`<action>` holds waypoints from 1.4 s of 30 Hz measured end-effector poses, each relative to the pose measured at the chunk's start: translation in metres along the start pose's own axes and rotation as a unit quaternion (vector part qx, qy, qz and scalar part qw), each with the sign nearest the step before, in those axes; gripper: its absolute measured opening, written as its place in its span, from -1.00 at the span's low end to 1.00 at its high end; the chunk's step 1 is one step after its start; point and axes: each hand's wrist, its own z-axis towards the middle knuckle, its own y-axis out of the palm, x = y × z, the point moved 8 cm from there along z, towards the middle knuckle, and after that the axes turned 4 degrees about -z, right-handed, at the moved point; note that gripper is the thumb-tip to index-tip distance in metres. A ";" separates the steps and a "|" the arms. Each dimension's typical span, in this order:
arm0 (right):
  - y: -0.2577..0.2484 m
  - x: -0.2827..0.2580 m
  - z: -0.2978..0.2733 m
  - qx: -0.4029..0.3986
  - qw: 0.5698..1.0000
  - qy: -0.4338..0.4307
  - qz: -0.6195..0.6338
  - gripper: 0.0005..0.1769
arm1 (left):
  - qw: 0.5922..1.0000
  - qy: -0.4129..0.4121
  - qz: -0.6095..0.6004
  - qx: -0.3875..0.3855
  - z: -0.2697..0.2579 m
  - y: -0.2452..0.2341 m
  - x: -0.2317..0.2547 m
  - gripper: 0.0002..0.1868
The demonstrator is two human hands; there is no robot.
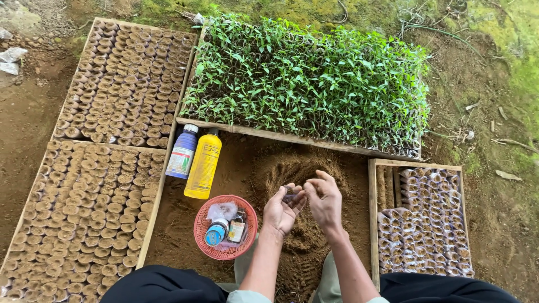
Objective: Transplanting young seedlings by wrapping their roots in soil using small sheets and placing them into a seedling tray.
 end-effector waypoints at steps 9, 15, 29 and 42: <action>0.109 0.094 -0.043 -0.207 0.968 0.105 -0.092 -0.53 | 0.999 -0.016 -0.031 -0.013 -0.005 -0.001 0.005 -0.55; 0.122 0.059 -0.105 -0.252 0.918 -0.138 -0.273 -0.30 | 0.997 0.034 -0.031 -0.060 -0.043 0.030 0.023 -0.63; 0.060 0.138 -0.094 -0.094 0.823 0.456 0.327 -0.85 | 0.997 0.033 0.039 -0.063 -0.056 0.027 0.019 -0.62; -0.028 -0.024 -0.028 -0.118 0.895 0.266 0.339 -0.82 | 0.991 0.054 0.093 -0.077 -0.044 0.024 0.002 -0.61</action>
